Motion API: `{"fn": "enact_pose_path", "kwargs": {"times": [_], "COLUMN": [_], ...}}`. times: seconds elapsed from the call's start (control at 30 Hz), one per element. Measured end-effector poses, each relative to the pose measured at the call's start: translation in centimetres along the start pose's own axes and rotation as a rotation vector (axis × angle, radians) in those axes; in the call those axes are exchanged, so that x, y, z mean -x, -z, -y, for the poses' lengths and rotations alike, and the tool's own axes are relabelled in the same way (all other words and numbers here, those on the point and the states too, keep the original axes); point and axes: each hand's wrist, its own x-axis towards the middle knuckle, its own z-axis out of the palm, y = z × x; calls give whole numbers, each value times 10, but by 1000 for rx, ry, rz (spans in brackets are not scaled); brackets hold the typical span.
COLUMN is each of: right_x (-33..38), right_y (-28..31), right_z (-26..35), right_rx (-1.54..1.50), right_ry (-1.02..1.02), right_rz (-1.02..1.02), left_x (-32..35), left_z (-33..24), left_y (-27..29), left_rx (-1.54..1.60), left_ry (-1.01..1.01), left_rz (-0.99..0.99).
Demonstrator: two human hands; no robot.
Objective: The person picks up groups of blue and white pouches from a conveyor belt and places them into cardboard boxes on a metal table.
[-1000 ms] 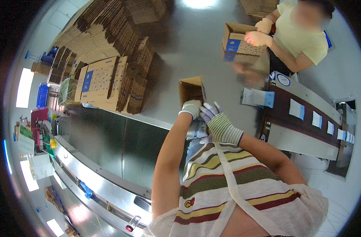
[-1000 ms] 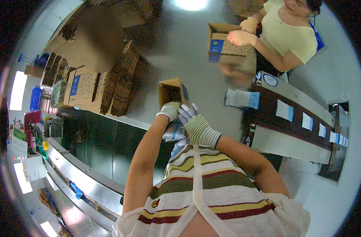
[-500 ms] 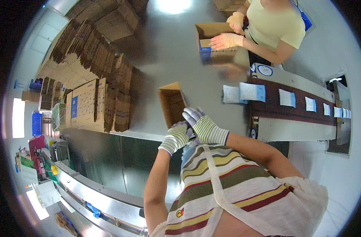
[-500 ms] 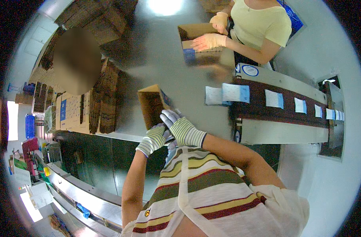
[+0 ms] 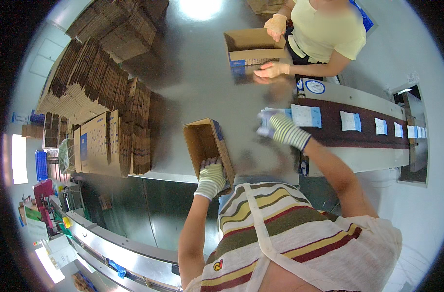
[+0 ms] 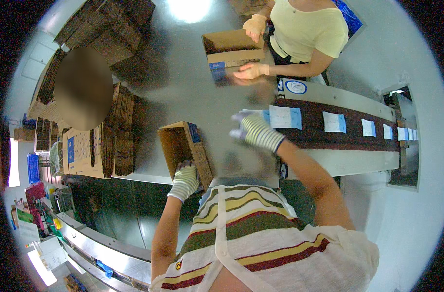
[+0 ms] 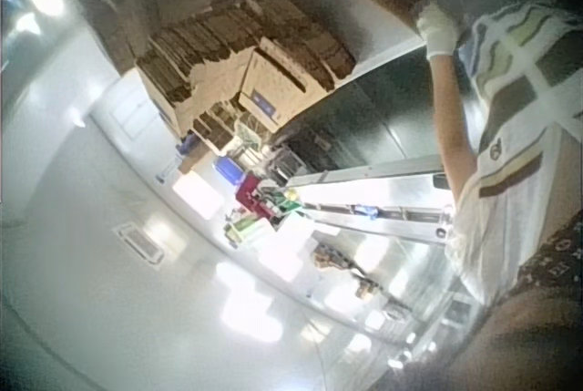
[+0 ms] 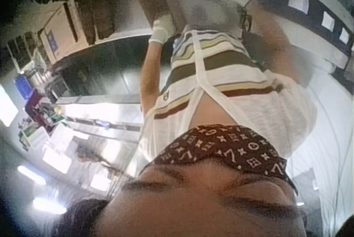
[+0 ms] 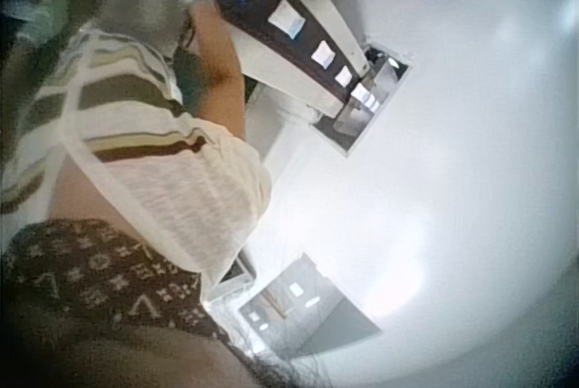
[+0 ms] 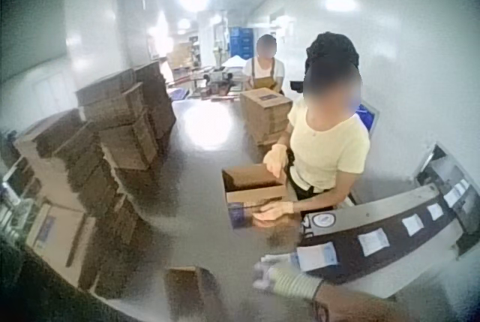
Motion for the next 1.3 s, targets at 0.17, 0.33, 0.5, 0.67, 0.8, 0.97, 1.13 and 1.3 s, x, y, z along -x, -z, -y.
{"fn": "enact_pose_path", "kwargs": {"times": [0.17, 0.33, 0.5, 0.67, 0.8, 0.97, 1.13, 1.3], "right_x": [-35, -66, -24, 28, 15, -5, -60, -52], "right_y": [30, -32, -16, -131, -43, -31, -76, -77], "right_z": [-97, -163, -15, -16, 54, 100, 150, 163], "right_rx": [289, 108, 587, 602, 133, -780, -828, -12], "right_ry": [-128, -196, -220, -2, -180, 418, 699, 349], "right_rz": [98, 450, 457, 217, 665, -33, -42, 21], "left_x": [13, 7, 18, 12, 10, 2, -15, 5], "left_z": [-1, -3, 10, 19, 5, -12, -26, -25], "left_y": [-19, -16, -30, -49, -35, -26, -10, -33], "left_rx": [36, 19, 100, 30, 133, 64, -125, 117], "left_ry": [-38, 9, 171, 170, 213, 228, 188, 184], "left_rz": [-119, -245, -218, -260, -250, -148, 134, -133]}}
